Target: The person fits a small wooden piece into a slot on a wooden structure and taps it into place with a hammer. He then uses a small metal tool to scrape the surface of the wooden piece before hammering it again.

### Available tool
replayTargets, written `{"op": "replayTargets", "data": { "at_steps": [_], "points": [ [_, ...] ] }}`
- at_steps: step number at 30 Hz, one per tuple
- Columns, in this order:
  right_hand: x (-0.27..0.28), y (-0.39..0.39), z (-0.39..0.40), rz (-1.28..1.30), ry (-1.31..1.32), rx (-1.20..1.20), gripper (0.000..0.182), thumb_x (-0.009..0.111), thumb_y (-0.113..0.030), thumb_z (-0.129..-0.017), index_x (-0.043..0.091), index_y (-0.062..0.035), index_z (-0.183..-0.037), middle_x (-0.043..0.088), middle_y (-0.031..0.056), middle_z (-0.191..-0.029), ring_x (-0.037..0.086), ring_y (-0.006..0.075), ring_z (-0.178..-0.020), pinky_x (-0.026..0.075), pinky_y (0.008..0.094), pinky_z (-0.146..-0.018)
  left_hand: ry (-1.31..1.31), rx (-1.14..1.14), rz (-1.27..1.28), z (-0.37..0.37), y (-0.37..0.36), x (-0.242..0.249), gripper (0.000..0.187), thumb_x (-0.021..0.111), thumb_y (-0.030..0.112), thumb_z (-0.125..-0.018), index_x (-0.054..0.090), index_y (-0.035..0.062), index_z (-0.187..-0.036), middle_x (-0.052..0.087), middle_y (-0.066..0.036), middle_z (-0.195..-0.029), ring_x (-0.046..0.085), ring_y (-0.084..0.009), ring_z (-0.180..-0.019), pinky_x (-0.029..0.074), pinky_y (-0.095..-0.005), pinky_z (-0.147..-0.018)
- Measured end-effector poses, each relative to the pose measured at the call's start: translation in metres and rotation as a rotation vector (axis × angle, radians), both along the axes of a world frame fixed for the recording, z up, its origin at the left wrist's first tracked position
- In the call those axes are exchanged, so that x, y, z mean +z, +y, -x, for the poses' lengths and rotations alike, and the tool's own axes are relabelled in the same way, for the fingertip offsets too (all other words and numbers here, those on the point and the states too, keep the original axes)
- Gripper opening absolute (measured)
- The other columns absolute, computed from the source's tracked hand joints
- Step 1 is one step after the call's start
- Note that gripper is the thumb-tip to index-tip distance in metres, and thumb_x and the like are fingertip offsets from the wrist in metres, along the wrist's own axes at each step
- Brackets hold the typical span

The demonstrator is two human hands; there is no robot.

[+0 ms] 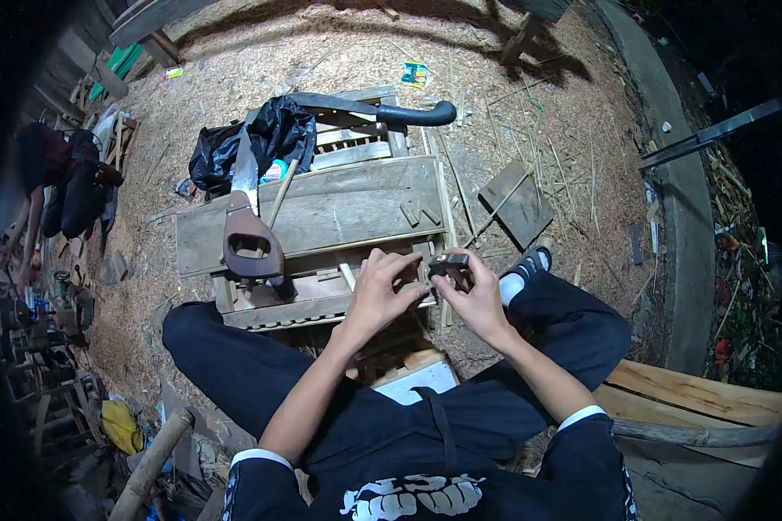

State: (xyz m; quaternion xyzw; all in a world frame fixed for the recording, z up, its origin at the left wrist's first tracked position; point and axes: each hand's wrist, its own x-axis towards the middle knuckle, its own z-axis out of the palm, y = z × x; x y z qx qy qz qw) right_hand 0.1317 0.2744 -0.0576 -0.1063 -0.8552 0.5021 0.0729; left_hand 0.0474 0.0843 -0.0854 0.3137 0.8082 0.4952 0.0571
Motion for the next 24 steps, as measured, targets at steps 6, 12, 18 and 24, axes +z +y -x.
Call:
{"op": "replayTargets", "data": {
  "at_steps": [6,12,18,24],
  "points": [
    [0.007,-0.012,0.009,0.059,0.038,-0.050,0.045,0.087,-0.010,-0.086,0.067,-0.0012,-0.125,0.076,0.0087,-0.106,0.072,0.0132,-0.097,0.058,0.0303,-0.086,0.002,-0.018,0.077,-0.001,0.001,-0.003,0.051,0.087,0.018,-0.077,0.074,0.0082,-0.125,0.071,-0.009,-0.102,0.058,-0.0304,-0.098,0.049,-0.0439,-0.090],
    [0.007,-0.015,0.011,0.098,0.003,-0.055,0.045,0.086,-0.008,-0.086,0.067,0.0003,-0.125,0.075,0.0067,-0.105,0.069,0.0101,-0.098,0.057,0.0290,-0.088,0.072,0.029,0.041,-0.001,0.004,-0.001,0.047,0.085,0.019,-0.073,0.072,0.0046,-0.116,0.071,-0.009,-0.105,0.059,-0.0321,-0.101,0.050,-0.0439,-0.091],
    [0.007,-0.015,0.011,0.200,-0.011,-0.055,0.042,0.084,-0.005,-0.088,0.066,-0.0001,-0.126,0.074,0.0062,-0.111,0.068,0.0112,-0.101,0.056,0.0288,-0.091,0.067,0.052,0.015,-0.006,0.005,0.006,0.049,0.083,0.019,-0.073,0.072,0.0053,-0.118,0.071,-0.010,-0.106,0.062,-0.0308,-0.099,0.050,-0.0448,-0.090],
    [0.017,-0.009,0.010,0.367,0.061,-0.080,0.044,0.083,-0.005,-0.089,0.063,0.0002,-0.128,0.073,0.0069,-0.115,0.068,0.0127,-0.106,0.054,0.0300,-0.096,-0.034,0.101,-0.126,-0.008,0.004,0.021,0.047,0.083,0.011,-0.077,0.071,0.0033,-0.122,0.071,-0.011,-0.103,0.066,-0.0263,-0.094,0.052,-0.0404,-0.087]
  ]
}}
